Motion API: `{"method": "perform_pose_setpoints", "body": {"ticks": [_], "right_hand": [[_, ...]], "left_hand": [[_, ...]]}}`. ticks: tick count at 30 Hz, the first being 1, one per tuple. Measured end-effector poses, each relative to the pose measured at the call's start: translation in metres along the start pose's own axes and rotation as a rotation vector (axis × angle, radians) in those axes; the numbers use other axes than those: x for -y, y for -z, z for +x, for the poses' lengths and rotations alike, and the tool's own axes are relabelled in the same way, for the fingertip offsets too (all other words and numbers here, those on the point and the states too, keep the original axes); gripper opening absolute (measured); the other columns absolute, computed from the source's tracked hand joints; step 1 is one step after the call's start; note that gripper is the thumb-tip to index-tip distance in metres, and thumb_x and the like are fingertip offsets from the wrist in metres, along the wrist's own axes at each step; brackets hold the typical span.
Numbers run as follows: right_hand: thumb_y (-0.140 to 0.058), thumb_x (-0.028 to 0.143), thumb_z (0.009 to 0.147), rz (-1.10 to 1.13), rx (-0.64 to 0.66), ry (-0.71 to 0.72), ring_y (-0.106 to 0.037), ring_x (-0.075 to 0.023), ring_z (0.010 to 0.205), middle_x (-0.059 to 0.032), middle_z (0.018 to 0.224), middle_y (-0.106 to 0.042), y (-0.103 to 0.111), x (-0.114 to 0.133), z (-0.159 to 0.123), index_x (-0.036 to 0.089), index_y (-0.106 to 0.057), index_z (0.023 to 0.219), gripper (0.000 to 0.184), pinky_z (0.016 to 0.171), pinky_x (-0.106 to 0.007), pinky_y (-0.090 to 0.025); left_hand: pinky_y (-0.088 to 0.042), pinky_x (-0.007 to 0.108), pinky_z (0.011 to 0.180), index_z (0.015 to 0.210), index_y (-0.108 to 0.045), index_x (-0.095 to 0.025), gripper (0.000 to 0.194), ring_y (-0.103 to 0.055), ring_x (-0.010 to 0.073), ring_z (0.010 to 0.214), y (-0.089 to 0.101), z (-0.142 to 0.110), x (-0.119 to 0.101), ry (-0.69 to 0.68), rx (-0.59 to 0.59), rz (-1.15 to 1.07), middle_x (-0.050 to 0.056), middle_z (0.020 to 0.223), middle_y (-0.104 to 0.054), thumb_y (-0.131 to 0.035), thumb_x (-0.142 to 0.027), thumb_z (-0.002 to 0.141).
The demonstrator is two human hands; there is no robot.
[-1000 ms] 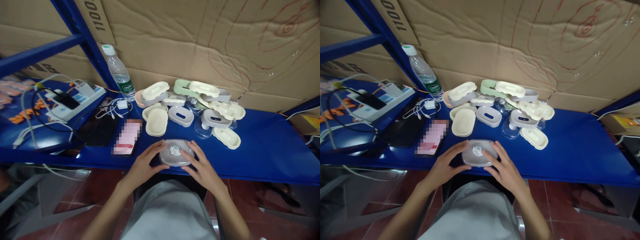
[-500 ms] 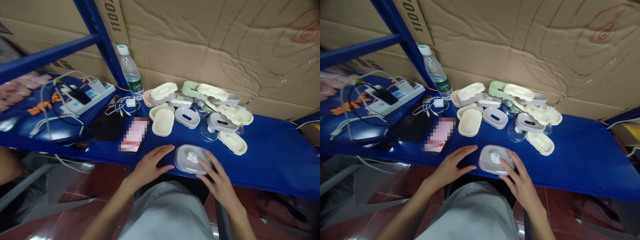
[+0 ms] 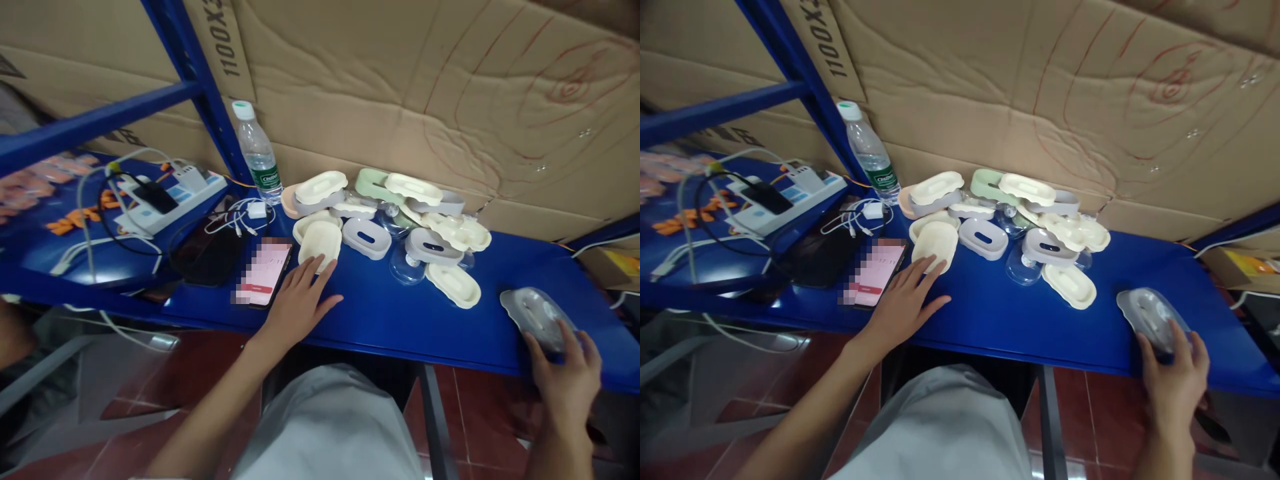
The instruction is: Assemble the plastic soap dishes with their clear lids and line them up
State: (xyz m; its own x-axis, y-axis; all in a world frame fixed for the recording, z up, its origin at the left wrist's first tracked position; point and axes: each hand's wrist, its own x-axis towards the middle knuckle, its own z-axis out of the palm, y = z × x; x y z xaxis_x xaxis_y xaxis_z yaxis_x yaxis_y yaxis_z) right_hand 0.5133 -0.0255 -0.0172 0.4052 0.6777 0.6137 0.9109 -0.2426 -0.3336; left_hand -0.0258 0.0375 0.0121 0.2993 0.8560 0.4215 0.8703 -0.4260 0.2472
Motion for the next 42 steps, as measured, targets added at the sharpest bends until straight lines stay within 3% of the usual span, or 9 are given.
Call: {"method": "perform_pose_setpoints", "body": {"ticks": [5, 7, 11, 17, 22, 27, 34, 39, 42], "right_hand": [[-0.073, 0.055, 0.095, -0.014, 0.097, 0.131, -0.032, -0.0570, 0.155, -0.0272, 0.168, -0.040, -0.017, 0.033, 0.037, 0.018, -0.038, 0.169, 0.089, 0.119, -0.078, -0.034], [-0.069, 0.047, 0.100, 0.105, 0.117, 0.308, -0.045, -0.0481, 0.152, -0.0225, 0.163, -0.050, -0.011, 0.079, 0.036, 0.023, -0.041, 0.167, 0.077, 0.123, -0.066, -0.041], [-0.060, 0.041, 0.107, 0.345, 0.539, 0.807, -0.055, -0.0353, 0.148, -0.0111, 0.160, -0.057, -0.008, 0.195, 0.021, 0.033, -0.041, 0.165, 0.062, 0.122, -0.058, -0.048], [-0.059, 0.040, 0.106, 0.364, 0.597, 0.987, -0.045, -0.0375, 0.155, -0.0200, 0.164, -0.050, -0.079, 0.299, 0.028, 0.016, -0.046, 0.162, 0.062, 0.128, -0.062, -0.040], [-0.056, 0.024, 0.105, 0.453, 0.630, 0.959, -0.066, -0.0334, 0.134, -0.0174, 0.135, -0.073, -0.115, 0.300, 0.030, 0.017, -0.067, 0.139, 0.037, 0.123, -0.062, -0.045], [-0.055, 0.020, 0.104, 0.639, 0.759, 1.032, -0.068, -0.0280, 0.130, -0.0079, 0.131, -0.076, -0.098, 0.285, 0.032, 0.026, -0.071, 0.129, 0.030, 0.120, -0.059, -0.047], [-0.057, 0.033, 0.107, 0.632, 0.674, 0.811, -0.074, -0.0298, 0.116, -0.0097, 0.127, -0.078, -0.084, 0.284, 0.045, 0.025, -0.071, 0.128, 0.027, 0.102, -0.051, -0.057], [-0.059, 0.026, 0.106, 0.757, 0.784, 1.010, -0.071, -0.0262, 0.122, -0.0079, 0.128, -0.078, -0.075, 0.296, 0.022, 0.026, -0.069, 0.127, 0.024, 0.109, -0.049, -0.053], [-0.050, 0.018, 0.107, 0.749, 0.808, 1.103, -0.067, -0.0252, 0.130, -0.0089, 0.133, -0.075, -0.074, 0.306, 0.008, 0.025, -0.067, 0.132, 0.031, 0.119, -0.053, -0.047]], "left_hand": [[-0.056, 0.051, 0.113, 0.145, -0.058, -0.019, 0.045, -0.064, 0.0353, 0.137, -0.001, -0.015, -0.002, -0.028, 0.012, 0.027, 0.016, 0.142, -0.068, -0.063, -0.041, 0.106], [-0.060, 0.048, 0.107, 0.136, -0.063, -0.020, 0.035, -0.068, 0.0329, 0.129, 0.004, -0.032, -0.005, -0.021, 0.033, 0.000, 0.014, 0.135, -0.071, -0.064, -0.037, 0.105], [-0.065, 0.039, 0.089, 0.119, -0.068, -0.022, 0.019, -0.075, 0.0271, 0.108, 0.019, -0.060, -0.010, -0.006, -0.001, -0.056, 0.010, 0.118, -0.073, -0.060, -0.035, 0.108], [-0.063, 0.035, 0.097, 0.110, -0.070, -0.024, 0.008, -0.074, 0.0229, 0.112, 0.037, -0.067, -0.001, -0.004, -0.172, -0.176, 0.007, 0.117, -0.072, -0.064, -0.027, 0.105], [-0.060, 0.036, 0.104, 0.113, -0.069, -0.024, 0.011, -0.073, 0.0215, 0.115, 0.041, -0.058, 0.009, 0.032, -0.233, -0.219, 0.007, 0.120, -0.072, -0.069, -0.021, 0.102], [-0.061, 0.039, 0.105, 0.112, -0.069, -0.023, 0.012, -0.073, 0.0228, 0.117, 0.032, -0.040, 0.013, 0.078, -0.278, -0.223, 0.007, 0.118, -0.072, -0.069, -0.020, 0.100], [-0.060, 0.042, 0.109, 0.109, -0.064, -0.023, 0.013, -0.067, 0.0251, 0.129, 0.018, -0.046, 0.003, 0.019, -0.127, -0.346, 0.010, 0.130, -0.065, -0.067, -0.015, 0.098], [-0.057, 0.054, 0.114, 0.142, -0.056, -0.024, 0.044, -0.056, 0.0328, 0.144, 0.006, -0.037, 0.004, 0.055, -0.025, -0.306, 0.021, 0.168, -0.031, -0.069, -0.019, 0.099], [-0.052, 0.058, 0.119, 0.153, -0.050, -0.027, 0.051, -0.048, 0.0344, 0.152, 0.002, -0.020, 0.011, 0.051, -0.007, -0.247, 0.019, 0.171, -0.033, -0.063, -0.020, 0.103]]}}
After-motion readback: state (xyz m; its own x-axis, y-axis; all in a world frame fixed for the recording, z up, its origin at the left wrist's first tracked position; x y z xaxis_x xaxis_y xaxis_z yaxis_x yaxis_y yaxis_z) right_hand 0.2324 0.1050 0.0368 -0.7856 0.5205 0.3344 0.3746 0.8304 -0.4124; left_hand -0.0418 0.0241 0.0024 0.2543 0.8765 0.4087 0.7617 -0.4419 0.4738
